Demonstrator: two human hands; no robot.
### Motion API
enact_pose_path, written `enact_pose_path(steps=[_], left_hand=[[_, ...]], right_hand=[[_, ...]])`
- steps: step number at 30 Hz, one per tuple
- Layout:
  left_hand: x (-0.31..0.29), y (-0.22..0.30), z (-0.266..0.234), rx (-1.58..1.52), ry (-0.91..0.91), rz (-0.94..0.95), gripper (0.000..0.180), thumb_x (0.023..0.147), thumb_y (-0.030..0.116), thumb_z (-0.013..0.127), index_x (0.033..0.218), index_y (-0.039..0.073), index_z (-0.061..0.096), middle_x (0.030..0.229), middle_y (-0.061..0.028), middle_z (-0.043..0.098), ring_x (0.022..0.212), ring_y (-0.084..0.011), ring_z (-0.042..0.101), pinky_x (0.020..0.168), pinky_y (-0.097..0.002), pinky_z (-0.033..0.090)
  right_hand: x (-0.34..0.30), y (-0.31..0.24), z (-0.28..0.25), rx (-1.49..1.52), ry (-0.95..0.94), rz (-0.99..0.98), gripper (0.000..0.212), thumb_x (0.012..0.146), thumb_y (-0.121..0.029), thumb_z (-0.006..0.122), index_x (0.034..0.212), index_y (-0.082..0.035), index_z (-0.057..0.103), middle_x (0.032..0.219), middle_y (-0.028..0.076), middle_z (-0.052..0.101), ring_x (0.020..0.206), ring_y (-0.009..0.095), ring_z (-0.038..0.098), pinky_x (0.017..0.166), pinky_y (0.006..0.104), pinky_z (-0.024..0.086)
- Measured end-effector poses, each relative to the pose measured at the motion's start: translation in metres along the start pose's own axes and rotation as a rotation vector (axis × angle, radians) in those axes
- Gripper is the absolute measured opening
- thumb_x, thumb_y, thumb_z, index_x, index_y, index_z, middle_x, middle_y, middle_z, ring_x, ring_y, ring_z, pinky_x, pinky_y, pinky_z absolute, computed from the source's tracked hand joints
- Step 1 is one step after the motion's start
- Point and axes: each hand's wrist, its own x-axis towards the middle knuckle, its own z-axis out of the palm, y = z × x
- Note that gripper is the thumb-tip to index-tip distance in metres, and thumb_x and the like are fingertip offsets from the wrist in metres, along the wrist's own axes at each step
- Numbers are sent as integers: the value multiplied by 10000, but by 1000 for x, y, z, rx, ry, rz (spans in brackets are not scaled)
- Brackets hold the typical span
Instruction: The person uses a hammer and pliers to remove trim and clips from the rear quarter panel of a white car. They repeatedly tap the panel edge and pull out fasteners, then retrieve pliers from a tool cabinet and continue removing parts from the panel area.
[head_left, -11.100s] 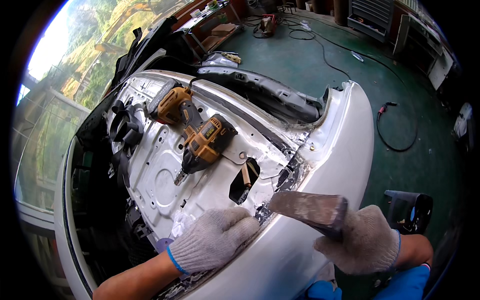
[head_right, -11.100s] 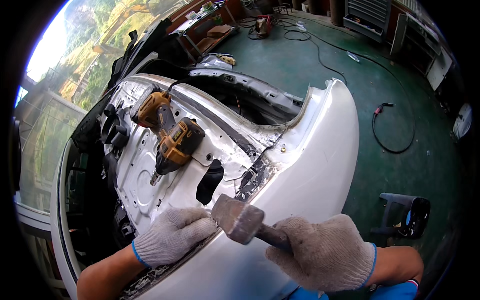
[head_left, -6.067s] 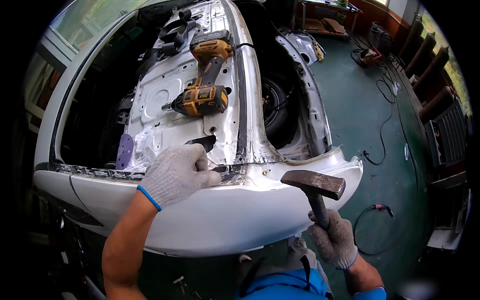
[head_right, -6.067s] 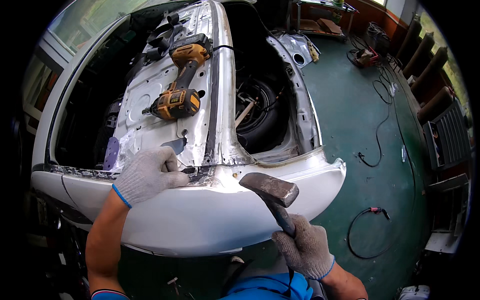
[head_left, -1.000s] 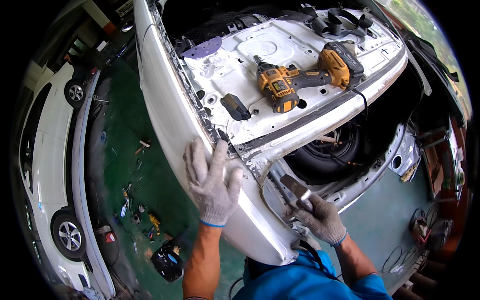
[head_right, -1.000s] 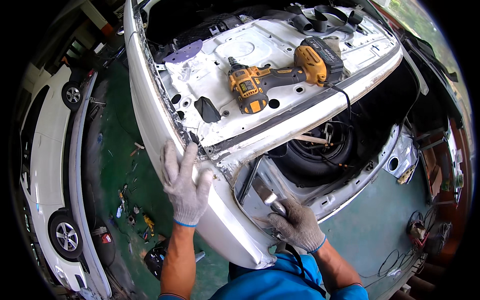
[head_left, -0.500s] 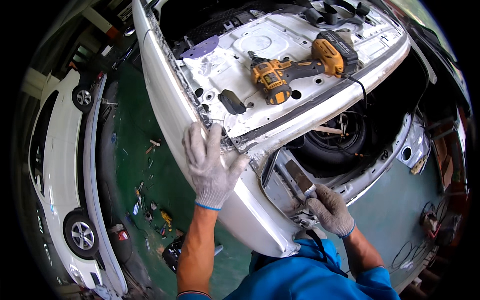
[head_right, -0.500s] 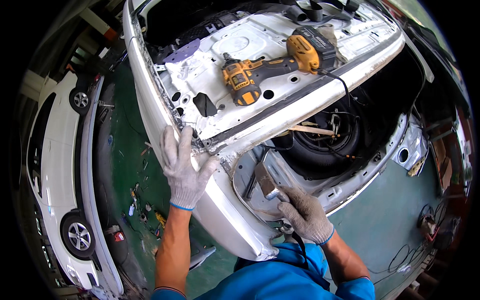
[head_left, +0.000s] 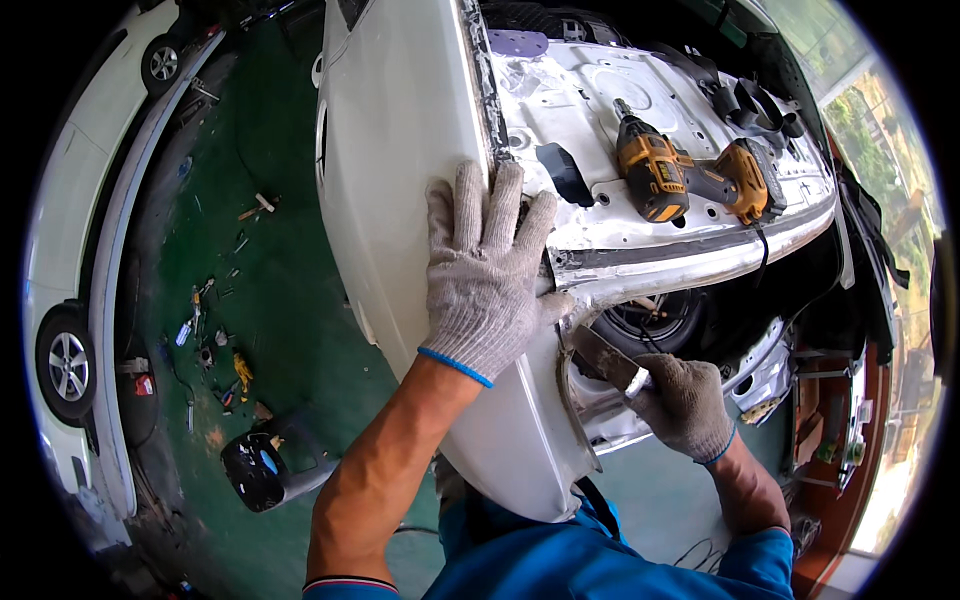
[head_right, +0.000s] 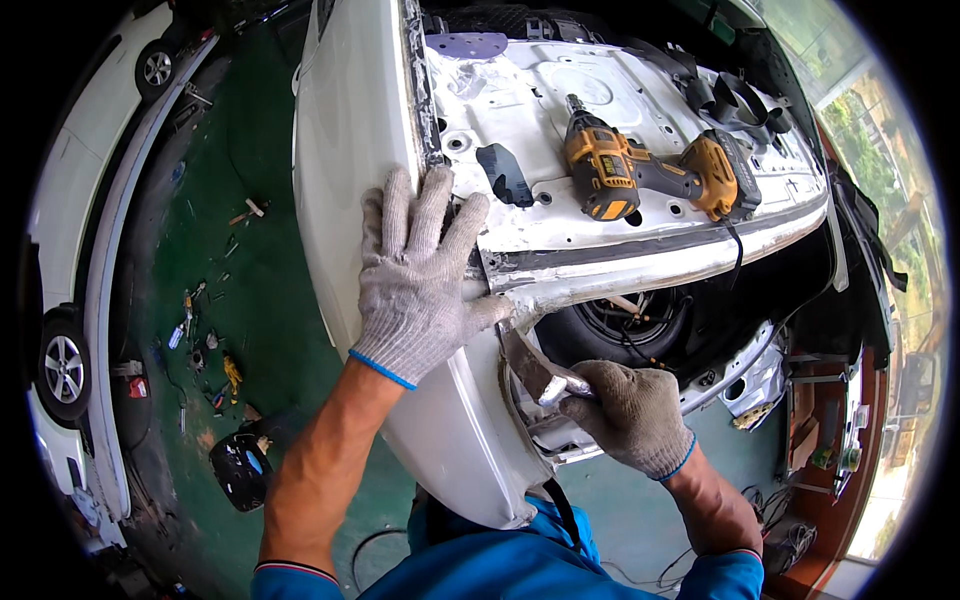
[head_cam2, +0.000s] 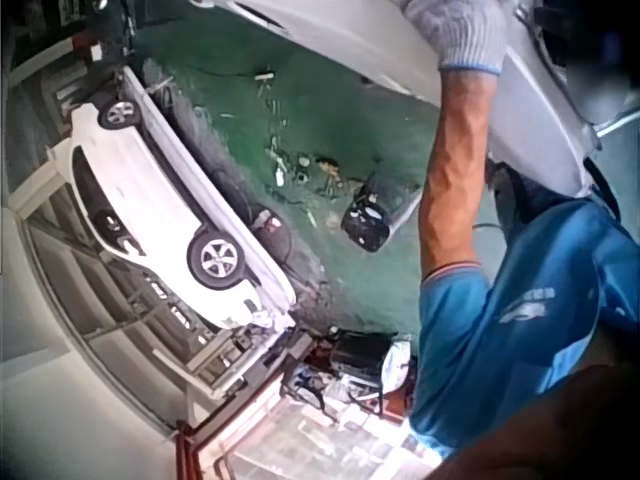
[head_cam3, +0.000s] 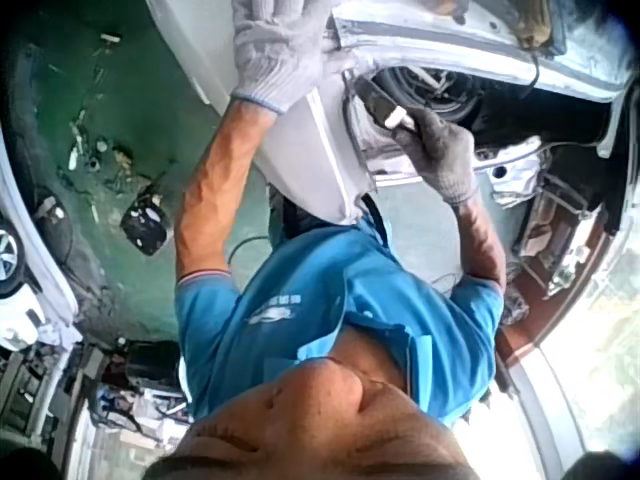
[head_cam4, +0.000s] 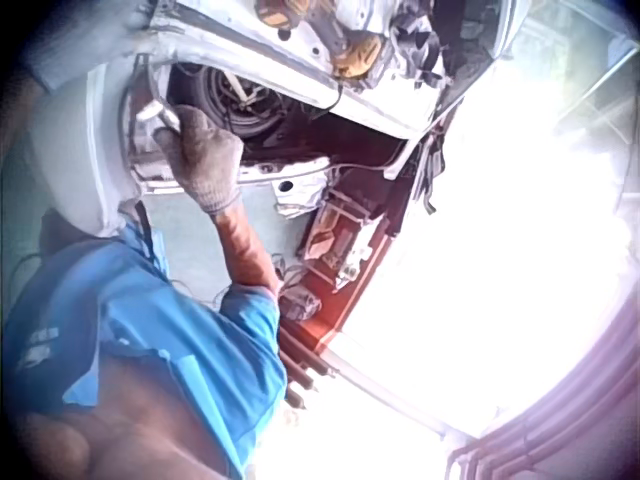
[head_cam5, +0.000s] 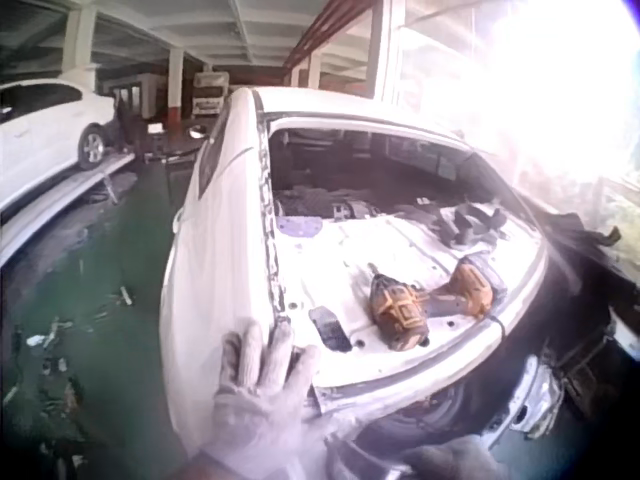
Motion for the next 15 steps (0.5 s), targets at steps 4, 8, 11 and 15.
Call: enact_pose_path(steps=[4,8,11,15], left_hand=[[-2,-4,0,-60,13,-24,958,599,440,962,1441,132,627,1598,-190,433,1526,-516,289,1258,-703,206],[-3,-2,3,-68,36,-27,944,580,437,967,1412,134,639,1591,-175,443,1533,-500,290,1268,-698,193],[-4,-5,3,-65,26,-36,965,613,467,950,1459,140,620,1631,-175,414,1551,-484,272,1270,-703,180],[-4,-5,4,-44,13,-45,967,640,515,925,1475,137,614,1654,-176,396,1561,-479,257,1270,-706,173]], right_hand=[[14,-2,-10,-58,-24,-163,350,835,-294,853,1073,-72,724,833,116,747,720,324,747,641,408,585],[17,10,4,-313,-173,-58,308,865,-348,830,995,-105,694,715,108,693,654,323,725,581,439,562],[27,12,7,-316,-226,3,283,850,-330,825,976,-93,736,736,146,709,683,349,732,612,433,574],[27,14,6,-260,-182,-40,289,905,-366,798,1015,-112,713,739,124,709,659,331,729,577,435,563]])
